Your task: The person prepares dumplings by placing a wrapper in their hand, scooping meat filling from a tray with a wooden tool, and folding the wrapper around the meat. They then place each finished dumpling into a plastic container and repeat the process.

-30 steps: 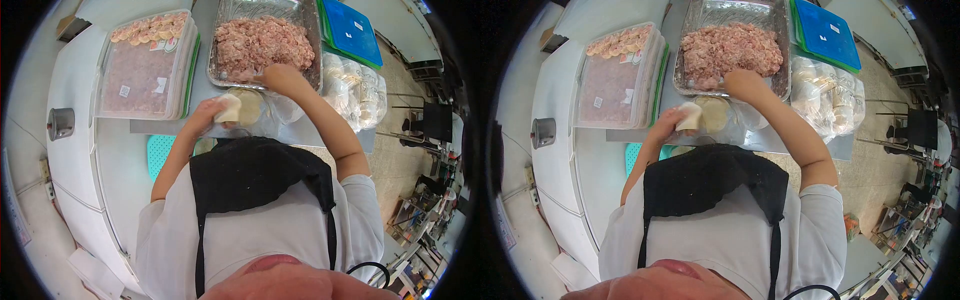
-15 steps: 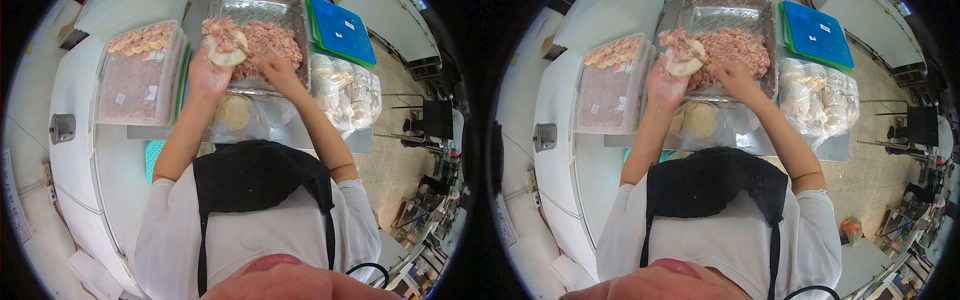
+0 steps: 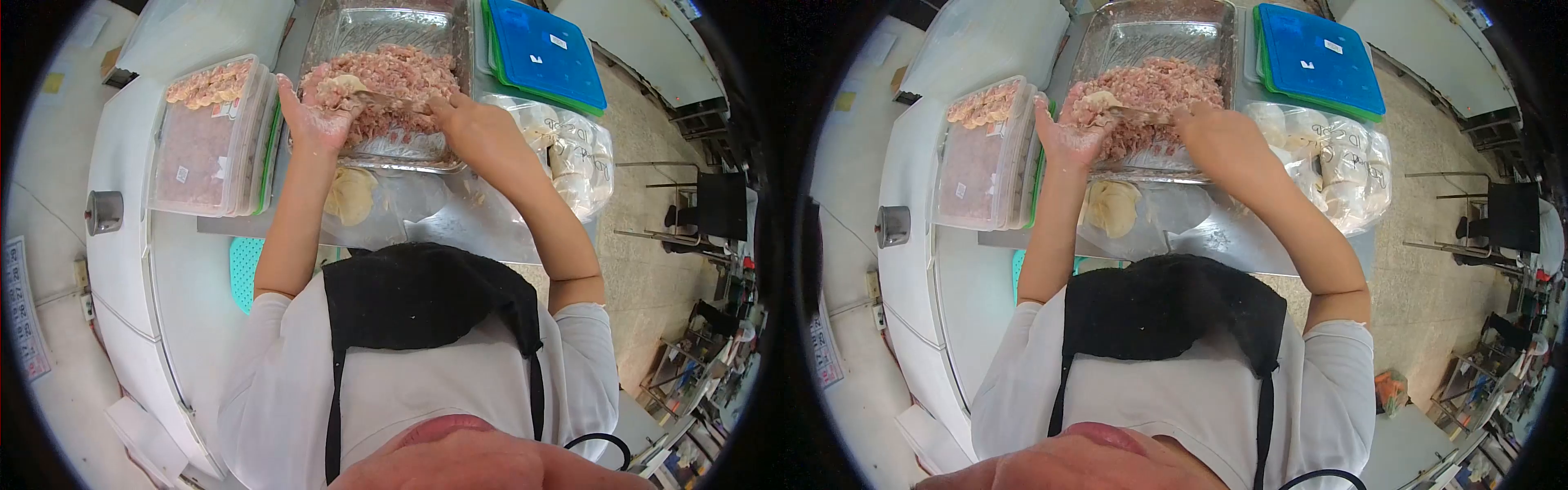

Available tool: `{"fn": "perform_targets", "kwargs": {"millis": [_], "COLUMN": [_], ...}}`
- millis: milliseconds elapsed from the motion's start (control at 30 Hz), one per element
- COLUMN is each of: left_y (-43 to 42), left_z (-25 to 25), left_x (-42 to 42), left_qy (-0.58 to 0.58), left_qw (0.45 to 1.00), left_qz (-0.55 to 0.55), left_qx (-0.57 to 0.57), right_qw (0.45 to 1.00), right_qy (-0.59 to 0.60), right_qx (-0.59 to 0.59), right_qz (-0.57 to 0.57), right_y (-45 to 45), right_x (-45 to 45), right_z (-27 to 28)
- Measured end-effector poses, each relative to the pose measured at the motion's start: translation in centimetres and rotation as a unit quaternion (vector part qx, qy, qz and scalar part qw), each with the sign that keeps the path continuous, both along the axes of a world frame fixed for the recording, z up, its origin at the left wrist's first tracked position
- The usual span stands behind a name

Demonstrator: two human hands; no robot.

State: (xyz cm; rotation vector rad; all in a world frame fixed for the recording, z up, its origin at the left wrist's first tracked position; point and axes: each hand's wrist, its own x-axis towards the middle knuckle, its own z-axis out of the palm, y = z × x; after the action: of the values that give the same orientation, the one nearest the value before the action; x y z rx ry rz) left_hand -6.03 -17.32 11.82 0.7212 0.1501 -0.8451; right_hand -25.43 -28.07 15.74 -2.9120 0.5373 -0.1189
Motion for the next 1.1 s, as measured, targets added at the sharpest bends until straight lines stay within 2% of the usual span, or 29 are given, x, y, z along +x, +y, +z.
{"fn": "perform_targets", "kwargs": {"millis": [33,100,233,300,333,367,400,433,467,500,533,600,633,700,833,900,933,1000,1100], "left_y": [-0.2,-0.7,-0.8,-0.5,-0.1,0.8,1.3,1.4,1.5,1.7,1.8,1.8,1.9,2.0,1.8,0.8,0.6,0.5,1.3], "left_z": [-0.1,0.0,0.9,0.2,0.4,0.8,1.4,2.2,3.1,3.6,3.5,3.3,2.7,1.2,0.8,-0.6,-2.0,-3.8,-3.4], "left_x": [0.2,0.5,-0.4,0.0,0.1,0.1,0.1,0.1,0.2,0.4,0.7,1.8,2.3,3.1,2.0,4.1,5.0,5.8,5.2], "left_qy": [-0.003,0.020,0.001,-0.181,-0.184,-0.314,-0.435,-0.436,-0.584,-0.711,-0.710,-0.647,-0.646,-0.673,-0.709,-0.609,-0.609,-0.525,-0.565], "left_qw": [1.000,0.997,0.999,0.980,0.980,0.943,0.883,0.883,0.783,0.656,0.656,0.653,0.654,0.617,0.627,0.637,0.637,0.726,0.713], "left_qz": [0.001,-0.015,0.027,-0.047,-0.045,-0.105,-0.163,-0.160,-0.164,-0.163,-0.162,-0.306,-0.305,-0.292,-0.222,-0.355,-0.353,-0.312,-0.306], "left_qx": [0.002,-0.075,-0.046,-0.063,-0.062,0.004,0.071,0.072,0.135,0.193,0.196,0.247,0.248,0.285,0.234,0.313,0.312,0.317,0.279], "right_qw": [1.000,0.989,0.977,0.923,0.922,0.916,0.900,0.899,0.897,0.893,0.892,0.912,0.912,0.908,0.911,0.943,0.943,0.987,0.984], "right_qy": [-0.003,-0.136,-0.191,-0.298,-0.301,-0.239,-0.174,-0.174,-0.130,-0.086,-0.085,-0.110,-0.109,-0.160,-0.129,-0.091,-0.091,-0.130,-0.146], "right_qx": [0.002,0.032,0.051,0.232,0.232,0.317,0.398,0.398,0.419,0.439,0.440,0.380,0.381,0.365,0.359,0.284,0.282,0.073,0.068], "right_qz": [0.001,0.057,0.084,0.065,0.068,0.057,0.045,0.048,0.049,0.049,0.052,0.106,0.108,0.129,0.160,0.150,0.151,0.051,0.074], "right_y": [-0.1,0.0,-2.9,-4.5,-4.9,-5.2,-5.3,-5.1,-4.9,-4.7,-4.6,-4.3,-4.1,-4.1,-7.0,-8.5,-7.7,-5.3,-2.8], "right_x": [0.1,0.7,0.8,0.1,-0.1,-0.4,-0.7,-0.9,-1.2,-1.2,-1.1,-0.6,-0.3,0.5,1.8,2.3,2.0,1.4,1.6], "right_z": [-0.7,-3.1,-4.2,-3.7,-3.3,-2.9,-2.4,-1.4,-0.4,0.1,-0.1,-1.3,-2.0,-3.7,-7.0,-7.2,-6.5,-4.3,-6.0]}}
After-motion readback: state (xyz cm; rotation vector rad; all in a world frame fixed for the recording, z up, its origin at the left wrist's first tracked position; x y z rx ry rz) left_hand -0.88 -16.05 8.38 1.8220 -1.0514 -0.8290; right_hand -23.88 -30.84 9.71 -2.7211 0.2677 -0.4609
